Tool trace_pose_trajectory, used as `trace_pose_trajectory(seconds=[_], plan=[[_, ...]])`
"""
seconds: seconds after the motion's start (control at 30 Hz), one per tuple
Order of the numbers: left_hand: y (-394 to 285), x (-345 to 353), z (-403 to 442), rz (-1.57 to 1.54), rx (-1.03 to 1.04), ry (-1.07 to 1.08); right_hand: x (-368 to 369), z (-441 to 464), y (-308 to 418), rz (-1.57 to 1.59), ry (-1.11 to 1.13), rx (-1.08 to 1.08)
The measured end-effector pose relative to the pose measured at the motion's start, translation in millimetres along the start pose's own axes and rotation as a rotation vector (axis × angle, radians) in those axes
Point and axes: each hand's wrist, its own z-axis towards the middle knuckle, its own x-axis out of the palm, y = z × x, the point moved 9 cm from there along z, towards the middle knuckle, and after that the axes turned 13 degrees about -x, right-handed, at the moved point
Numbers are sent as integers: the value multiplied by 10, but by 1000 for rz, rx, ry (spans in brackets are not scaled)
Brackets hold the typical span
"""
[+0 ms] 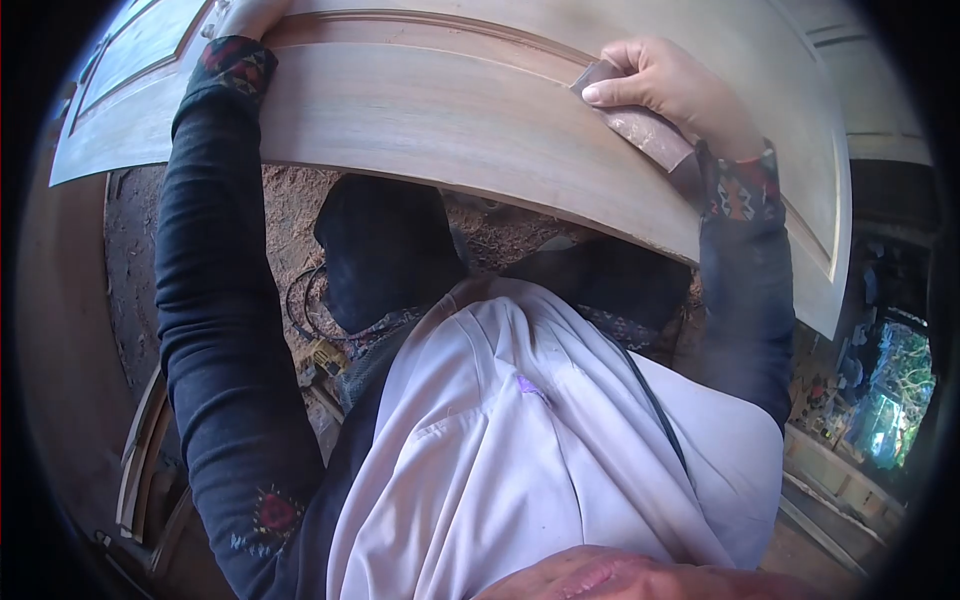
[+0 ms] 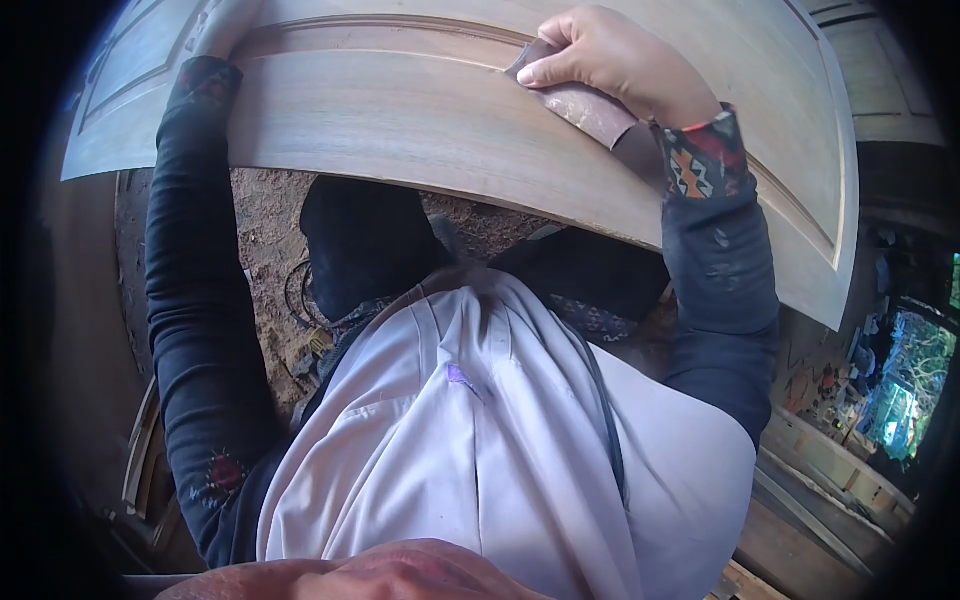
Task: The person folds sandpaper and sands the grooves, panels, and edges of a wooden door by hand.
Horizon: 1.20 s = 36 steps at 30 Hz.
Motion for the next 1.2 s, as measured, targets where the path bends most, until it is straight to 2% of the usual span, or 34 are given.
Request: trace_pose_trajectory(seconds=[0.07,0.1,0.2,0.23,0.33,0.5,0.6,0.7,0.8,0.83,0.87,0.97,1.03,1.1,1.2], plan=[[-37,36,22,-8,-9,12,37,60,184,-150,7,21],[-61,26,23,-22,11,-22,68,118,314,-155,-61,-105],[-18,46,56,-35,49,-93,105,139,233,-19,-93,-170],[10,57,90,-17,51,-92,92,38,224,-21,-19,-61],[63,114,183,-27,62,-56,44,-14,60,-3,33,11],[-57,-46,-61,-39,95,-149,64,159,405,-363,-49,-141],[-33,-98,-83,-39,140,-155,54,22,93,-52,45,-62],[-59,-32,1,-78,165,-112,7,-34,148,-150,40,-7],[-70,-38,2,-114,180,-157,42,119,616,-401,-19,-147],[-46,-9,38,-115,192,-191,29,161,524,-427,-49,-163],[-20,5,77,-118,202,-225,43,140,390,-327,-17,-129],[-45,-159,-150,-128,160,-127,-27,-24,-63,-3,47,19],[-7,-4,53,-159,190,-114,-52,-16,217,-116,-26,-132],[-39,54,118,-155,186,-140,-47,109,433,-394,-83,-135],[-50,-36,-9,-111,135,-191,21,65,593,-335,-50,-113]])
